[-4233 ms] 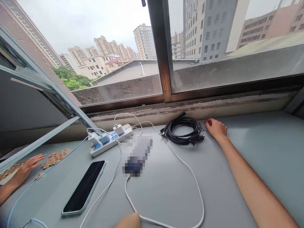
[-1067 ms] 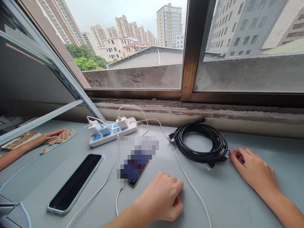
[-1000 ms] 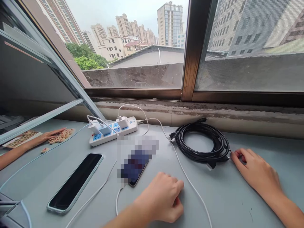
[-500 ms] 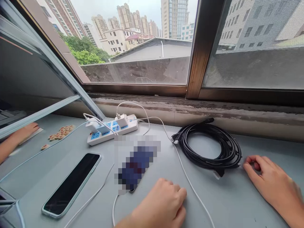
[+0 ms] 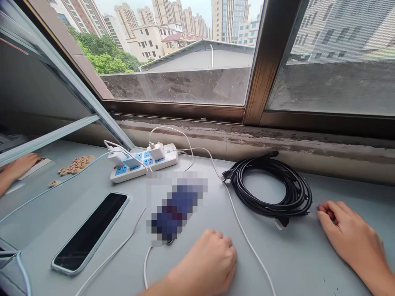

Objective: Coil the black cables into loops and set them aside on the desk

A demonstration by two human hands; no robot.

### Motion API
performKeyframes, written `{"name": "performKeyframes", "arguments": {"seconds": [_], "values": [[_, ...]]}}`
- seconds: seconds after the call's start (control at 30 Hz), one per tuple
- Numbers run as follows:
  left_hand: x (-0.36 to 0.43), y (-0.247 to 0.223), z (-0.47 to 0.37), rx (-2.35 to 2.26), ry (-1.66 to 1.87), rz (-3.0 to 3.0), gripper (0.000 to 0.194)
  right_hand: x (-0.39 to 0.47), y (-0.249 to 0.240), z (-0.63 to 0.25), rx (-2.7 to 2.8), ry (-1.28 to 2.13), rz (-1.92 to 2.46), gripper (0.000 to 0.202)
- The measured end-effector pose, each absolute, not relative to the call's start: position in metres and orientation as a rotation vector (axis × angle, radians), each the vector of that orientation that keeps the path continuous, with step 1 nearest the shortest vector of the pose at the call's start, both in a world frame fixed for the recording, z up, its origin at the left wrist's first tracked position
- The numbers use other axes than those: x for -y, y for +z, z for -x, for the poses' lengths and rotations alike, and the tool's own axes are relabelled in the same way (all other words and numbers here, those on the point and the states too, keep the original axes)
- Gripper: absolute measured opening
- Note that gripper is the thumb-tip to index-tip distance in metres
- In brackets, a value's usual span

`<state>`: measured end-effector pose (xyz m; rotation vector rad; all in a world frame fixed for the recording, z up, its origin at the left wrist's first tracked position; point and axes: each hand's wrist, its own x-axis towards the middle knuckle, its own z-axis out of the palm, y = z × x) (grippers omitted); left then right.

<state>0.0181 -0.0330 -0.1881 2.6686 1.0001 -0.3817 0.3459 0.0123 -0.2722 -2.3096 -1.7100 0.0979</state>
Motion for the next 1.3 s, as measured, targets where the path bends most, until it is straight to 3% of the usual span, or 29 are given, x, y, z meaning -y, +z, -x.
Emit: {"name": "performKeyframes", "arguments": {"seconds": [0.17,0.6,0.83,1.3], "values": [[0.035,-0.191,-0.019,-1.012,-0.369,-2.660,0.015,-0.020,-0.268,-0.357,1.624,0.433,2.401,0.031],[0.035,-0.194,-0.019,-1.028,-0.375,-2.707,0.021,-0.012,-0.244,-0.323,1.645,0.188,2.374,0.031],[0.038,-0.186,-0.022,-1.012,-0.439,-2.677,0.013,-0.011,-0.244,-0.320,1.612,0.232,2.414,0.030],[0.042,-0.188,-0.021,-1.053,-0.400,-2.656,0.015,-0.011,-0.240,-0.318,1.529,0.343,2.465,0.032]]}}
